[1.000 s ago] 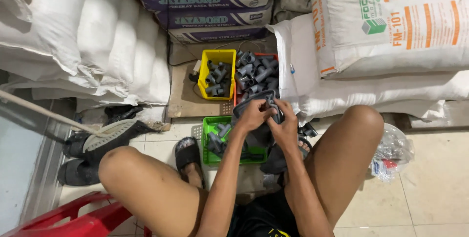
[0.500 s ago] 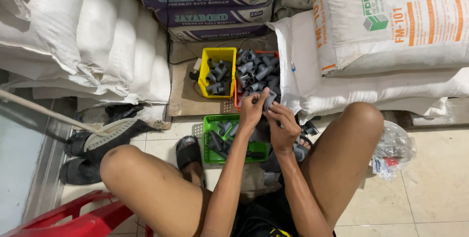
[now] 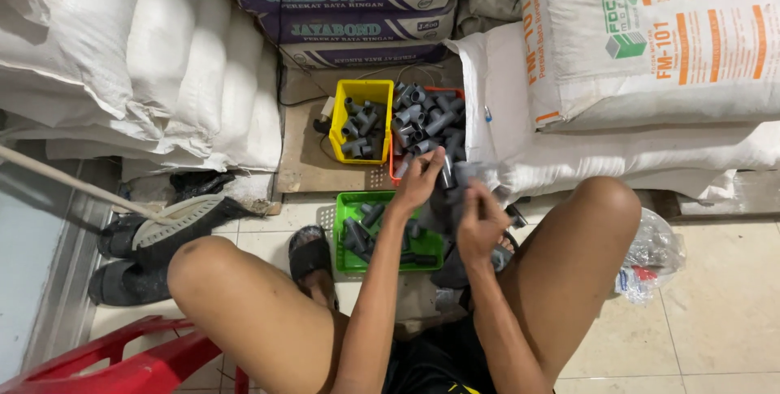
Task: Sorting and organizing grey plastic pipe fittings from containers into a basket
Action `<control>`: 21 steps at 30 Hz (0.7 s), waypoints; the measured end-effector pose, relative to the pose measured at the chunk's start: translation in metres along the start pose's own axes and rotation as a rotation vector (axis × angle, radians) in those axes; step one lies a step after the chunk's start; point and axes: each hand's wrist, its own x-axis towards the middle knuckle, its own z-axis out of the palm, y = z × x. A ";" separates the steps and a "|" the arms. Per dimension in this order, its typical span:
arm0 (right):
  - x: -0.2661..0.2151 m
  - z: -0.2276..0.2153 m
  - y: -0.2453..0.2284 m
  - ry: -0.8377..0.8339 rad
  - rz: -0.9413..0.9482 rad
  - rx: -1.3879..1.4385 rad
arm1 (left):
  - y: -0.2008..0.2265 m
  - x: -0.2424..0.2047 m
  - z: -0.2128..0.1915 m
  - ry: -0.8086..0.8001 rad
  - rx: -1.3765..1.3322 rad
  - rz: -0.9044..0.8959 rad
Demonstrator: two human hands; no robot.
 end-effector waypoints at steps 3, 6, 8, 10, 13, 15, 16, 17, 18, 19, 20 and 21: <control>-0.011 0.012 0.004 -0.344 -0.212 0.012 | 0.081 -0.030 0.021 0.015 -0.075 -0.096; -0.013 0.003 0.005 -0.524 -0.054 0.052 | 0.127 -0.059 0.033 -0.031 0.031 -0.115; -0.010 0.002 0.014 -0.524 -0.052 0.068 | 0.122 -0.055 0.044 -0.065 0.011 -0.118; -0.010 0.002 0.023 -0.529 -0.047 0.085 | 0.025 -0.020 0.052 -0.094 -0.009 -0.124; -0.008 0.007 0.013 -0.516 -0.041 0.133 | -0.049 0.019 0.057 -0.229 0.123 0.622; -0.010 0.014 -0.021 -0.614 0.004 0.218 | 0.181 -0.077 0.025 -0.045 -0.289 -0.351; -0.017 0.010 -0.011 -0.612 0.000 0.216 | 0.146 -0.060 0.026 -0.048 -0.290 -0.347; -0.026 0.008 -0.001 -0.691 -0.010 0.195 | 0.111 -0.043 0.025 0.000 -0.553 -0.170; -0.034 0.006 0.010 -0.770 -0.021 0.173 | 0.075 -0.026 0.024 0.049 -0.810 0.015; -0.028 0.012 0.012 -0.776 -0.019 0.178 | 0.091 -0.035 0.023 0.057 -0.809 0.015; -0.022 0.018 0.015 -0.748 0.010 0.220 | 0.107 -0.044 0.022 0.139 -0.642 -0.081; -0.017 0.022 0.017 -0.719 0.045 0.257 | 0.123 -0.054 0.024 0.217 -0.474 -0.182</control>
